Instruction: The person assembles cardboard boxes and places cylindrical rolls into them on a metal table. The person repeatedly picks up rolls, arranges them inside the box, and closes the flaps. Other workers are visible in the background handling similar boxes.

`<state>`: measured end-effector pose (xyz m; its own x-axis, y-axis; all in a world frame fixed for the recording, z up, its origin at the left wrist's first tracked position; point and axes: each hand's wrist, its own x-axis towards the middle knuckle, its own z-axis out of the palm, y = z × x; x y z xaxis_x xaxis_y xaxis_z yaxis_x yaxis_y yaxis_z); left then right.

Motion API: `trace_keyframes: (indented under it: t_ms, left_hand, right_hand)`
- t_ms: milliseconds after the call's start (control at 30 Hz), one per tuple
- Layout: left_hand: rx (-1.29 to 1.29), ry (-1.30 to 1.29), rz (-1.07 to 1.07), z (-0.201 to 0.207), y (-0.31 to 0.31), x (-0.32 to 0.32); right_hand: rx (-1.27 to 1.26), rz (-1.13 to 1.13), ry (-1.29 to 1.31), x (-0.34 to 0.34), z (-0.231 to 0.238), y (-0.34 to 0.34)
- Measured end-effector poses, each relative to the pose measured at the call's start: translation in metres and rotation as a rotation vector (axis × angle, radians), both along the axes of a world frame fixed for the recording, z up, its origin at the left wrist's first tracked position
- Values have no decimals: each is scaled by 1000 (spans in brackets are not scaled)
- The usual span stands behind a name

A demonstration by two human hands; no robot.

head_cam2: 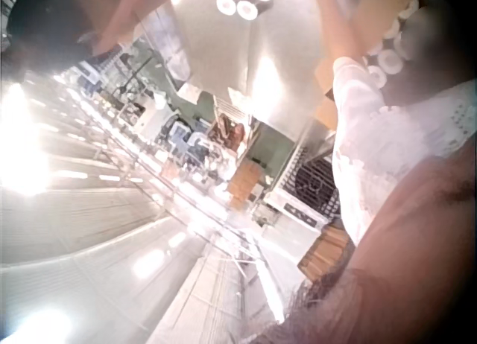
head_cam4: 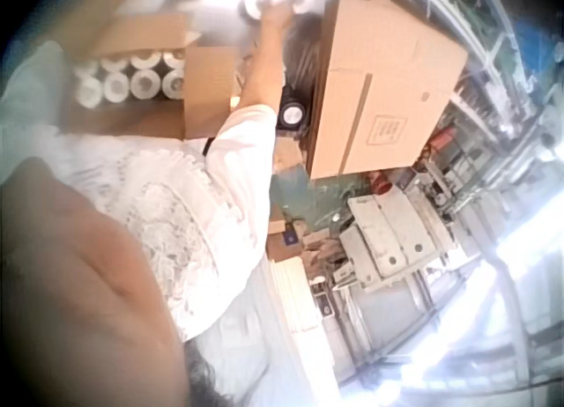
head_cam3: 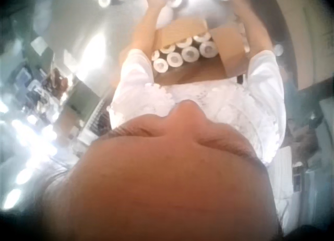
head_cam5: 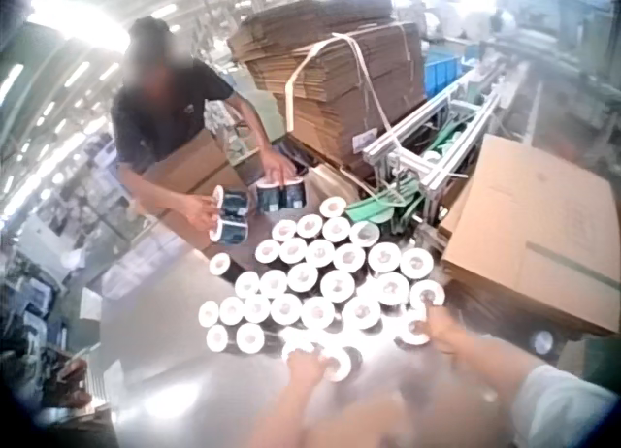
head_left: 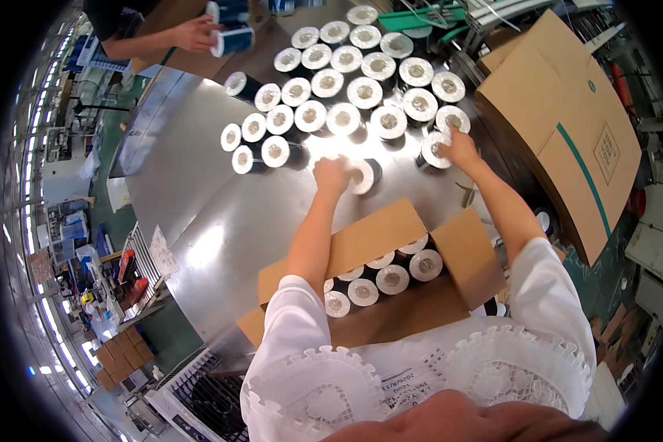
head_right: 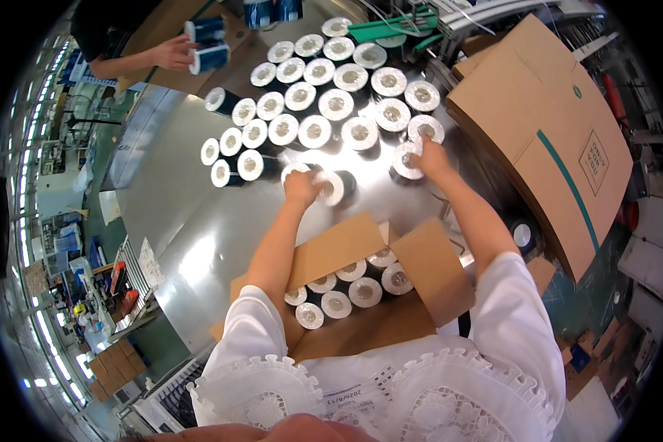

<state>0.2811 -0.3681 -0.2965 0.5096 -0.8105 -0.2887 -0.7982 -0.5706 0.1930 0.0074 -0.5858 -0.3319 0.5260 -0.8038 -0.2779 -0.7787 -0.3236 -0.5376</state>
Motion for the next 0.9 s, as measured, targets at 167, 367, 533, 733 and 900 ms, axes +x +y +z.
trace_keyframes:
  t_ms: [167, 367, 533, 733, 900]
  left_hand:
    - [-229, 295, 246, 94, 59, 26]
    - [-530, 1130, 654, 291, 215, -15]
    - [12, 510, 124, 289, 278, -91]
    - [315, -78, -372, 178, 315, -103]
    - [593, 508, -494, 183, 272, -45]
  right_hand:
    - [-78, 132, -9, -20, 156, 7]
    - [-336, 228, -591, -74, 288, 79]
    - [96, 1220, 32, -46, 317, 189]
    - [423, 1165, 35, 32, 191, 329]
    - [485, 1293, 200, 79, 129, 392]
